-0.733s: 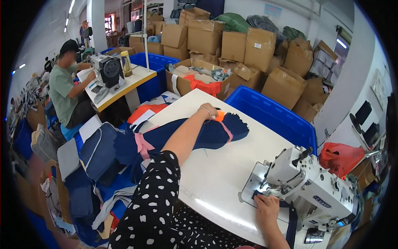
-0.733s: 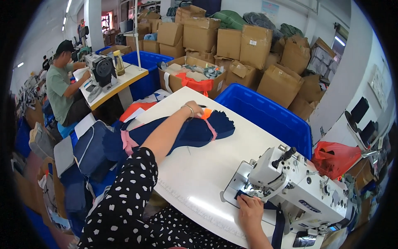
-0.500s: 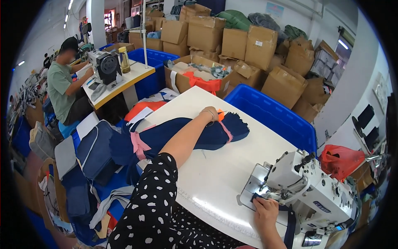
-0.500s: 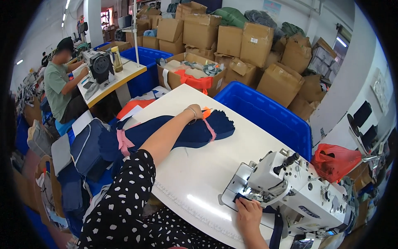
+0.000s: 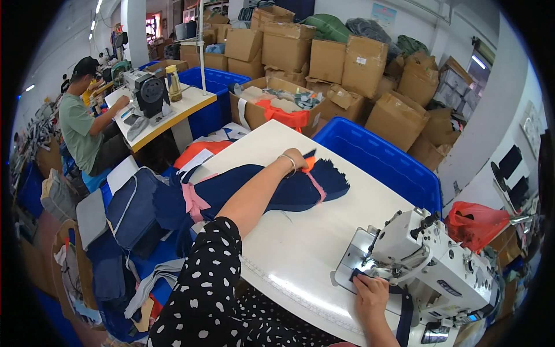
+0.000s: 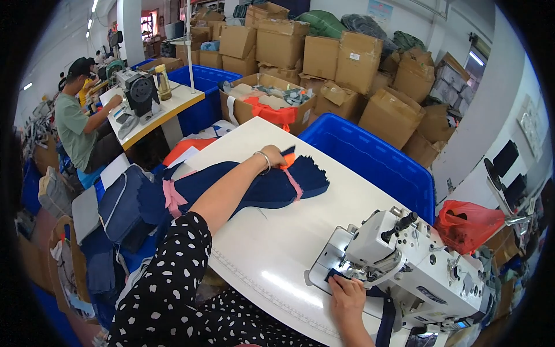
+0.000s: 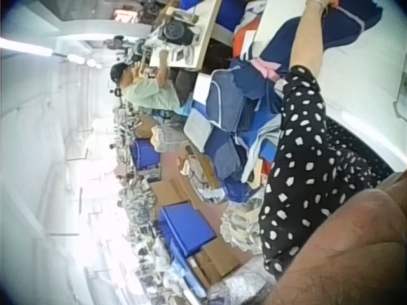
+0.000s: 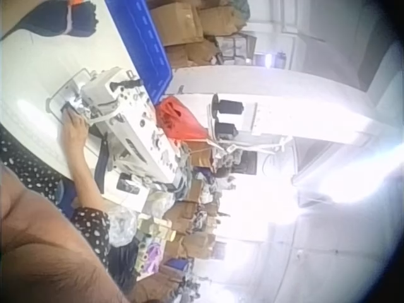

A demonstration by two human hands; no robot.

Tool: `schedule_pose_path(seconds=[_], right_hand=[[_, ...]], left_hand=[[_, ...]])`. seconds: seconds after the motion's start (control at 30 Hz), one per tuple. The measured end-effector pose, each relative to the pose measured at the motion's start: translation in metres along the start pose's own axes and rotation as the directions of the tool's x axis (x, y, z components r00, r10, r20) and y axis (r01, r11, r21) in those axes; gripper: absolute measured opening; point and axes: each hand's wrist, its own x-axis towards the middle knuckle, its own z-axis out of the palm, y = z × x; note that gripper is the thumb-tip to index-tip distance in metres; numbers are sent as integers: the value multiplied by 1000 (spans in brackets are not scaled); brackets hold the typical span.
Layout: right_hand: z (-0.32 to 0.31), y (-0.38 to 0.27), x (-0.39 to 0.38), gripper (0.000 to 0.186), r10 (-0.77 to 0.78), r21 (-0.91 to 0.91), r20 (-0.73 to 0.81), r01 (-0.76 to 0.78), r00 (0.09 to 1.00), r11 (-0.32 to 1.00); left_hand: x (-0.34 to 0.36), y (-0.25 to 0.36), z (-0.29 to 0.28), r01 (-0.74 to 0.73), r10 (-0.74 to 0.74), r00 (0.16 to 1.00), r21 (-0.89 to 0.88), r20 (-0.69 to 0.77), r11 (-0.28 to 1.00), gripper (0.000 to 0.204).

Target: Sewing together components of a bag using an industrial sewing machine.

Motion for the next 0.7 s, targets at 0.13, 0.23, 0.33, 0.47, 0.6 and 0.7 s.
schedule_pose_path(seconds=[0.13, 0.23, 0.33, 0.47, 0.6, 0.7], right_hand=[[0, -1, -2, 31, -2, -27, 15, 3, 1000, 1000], [0, 2, -5, 31, -8, -37, 14, 8, 1000, 999], [1, 2, -4, 32, -4, -31, 10, 4, 1000, 999], [1, 2, -2, 32, -6, -29, 20, 7, 1000, 1000], [2, 3, -3, 32, -6, -20, 13, 6, 1000, 1000], [3, 3, -3, 31, -8, -12, 9, 8, 1000, 1000]], left_hand=[[-13, 1, -6, 47, -24, 998, -448, 57, 893, 20], [-33, 7, -19, 56, -14, 996, -493, 90, 868, 23], [-44, 10, -25, 27, 7, 998, -544, 60, 839, 24], [-36, 2, -33, 51, 42, 988, -577, 146, 815, 26], [-38, 3, -33, 74, 48, 981, -589, 189, 805, 34], [-39, 1, -35, 76, 48, 978, -563, 203, 823, 38]])
